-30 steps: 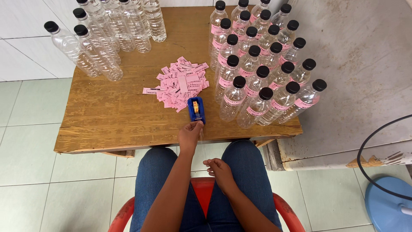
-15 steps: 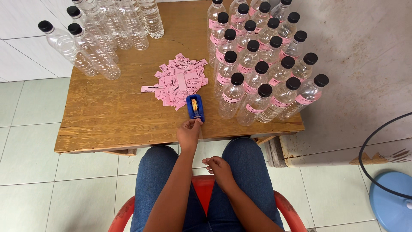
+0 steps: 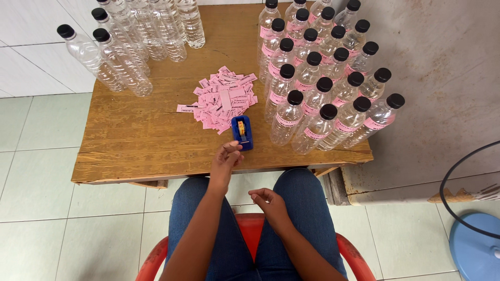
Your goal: The person applies labels to plastic bottles filled with clear liquid, using tape from a dispenser to secure the pink labels onto the bottles before arranging them in a grid on a wooden table.
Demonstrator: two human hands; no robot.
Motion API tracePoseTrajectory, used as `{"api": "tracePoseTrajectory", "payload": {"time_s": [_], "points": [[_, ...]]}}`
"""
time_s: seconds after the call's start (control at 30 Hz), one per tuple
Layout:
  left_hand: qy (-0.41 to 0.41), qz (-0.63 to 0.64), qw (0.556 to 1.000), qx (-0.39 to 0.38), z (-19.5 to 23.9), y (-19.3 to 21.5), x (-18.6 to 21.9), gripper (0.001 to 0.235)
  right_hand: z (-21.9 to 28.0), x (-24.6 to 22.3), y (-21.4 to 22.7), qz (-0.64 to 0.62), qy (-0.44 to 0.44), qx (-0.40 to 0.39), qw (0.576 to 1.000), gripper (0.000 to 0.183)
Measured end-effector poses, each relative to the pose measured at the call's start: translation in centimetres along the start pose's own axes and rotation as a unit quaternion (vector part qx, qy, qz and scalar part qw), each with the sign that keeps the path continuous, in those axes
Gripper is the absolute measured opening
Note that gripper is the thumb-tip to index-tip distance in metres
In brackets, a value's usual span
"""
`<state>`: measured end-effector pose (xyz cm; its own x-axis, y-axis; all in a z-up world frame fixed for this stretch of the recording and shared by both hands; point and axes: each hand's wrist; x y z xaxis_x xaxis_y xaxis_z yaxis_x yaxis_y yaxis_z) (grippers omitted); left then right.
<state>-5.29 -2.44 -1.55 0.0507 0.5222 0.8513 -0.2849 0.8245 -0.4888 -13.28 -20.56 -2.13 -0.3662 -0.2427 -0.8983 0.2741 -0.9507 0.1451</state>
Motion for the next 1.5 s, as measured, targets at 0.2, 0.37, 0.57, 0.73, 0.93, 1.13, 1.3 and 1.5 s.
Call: {"api": "tracePoseTrajectory", "payload": {"time_s": [0.2, 0.37, 0.57, 0.73, 0.93, 1.13, 1.3, 1.5], "points": [[-0.025, -0.082, 0.983, -0.162, 5.2, -1.0, 8.3, 0.074, 1.9, -3.6, -0.1, 0.027, 0.05, 0.017, 0.998, 0.017], [-0.081, -0.119, 0.978, -0.149, 6.8, -0.9, 10.0, 0.074, 3.1, -4.6, -1.2, -0.008, 0.069, 0.014, 0.998, 0.014], [-0.132, -0.154, 0.973, -0.114, 8.8, -0.5, 10.8, 0.064, 3.8, -5.3, -1.9, -0.002, 0.081, -0.009, 0.997, 0.017], [-0.173, -0.153, 0.968, -0.101, 9.7, 1.1, 11.2, 0.063, 4.2, -6.4, -3.1, 0.031, 0.11, -0.024, 0.993, 0.022], [-0.223, -0.188, 0.952, -0.092, 9.3, 2.3, 11.8, 0.06, 2.5, -7.6, -3.1, 0.045, 0.096, -0.085, 0.991, 0.091], [-0.304, -0.215, 0.924, -0.084, 8.8, 2.6, 11.8, 0.059, -0.4, -8.7, -2.7, 0.074, -0.089, -0.156, 0.981, 0.072], [-0.393, -0.267, 0.88, -0.028, 8.4, 3.7, 12.5, 0.06, -1.8, -13.6, -2.7, 0.339, 0.091, 0.032, 0.936, 0.04], [-0.409, -0.354, 0.841, -0.016, 8.0, 3.6, 10.3, 0.038, -13.3, -18.7, -3.5, 0.371, 0.284, 0.153, 0.871, 0.025]]}}
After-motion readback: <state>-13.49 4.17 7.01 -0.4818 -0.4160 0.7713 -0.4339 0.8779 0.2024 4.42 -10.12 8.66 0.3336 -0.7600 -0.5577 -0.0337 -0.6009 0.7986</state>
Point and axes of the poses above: each hand's wrist, its own z-axis away from the middle knuckle, its own y-axis out of the back of the hand, x = y × z, and after that the axes turned 9 degrees about z, right-handed
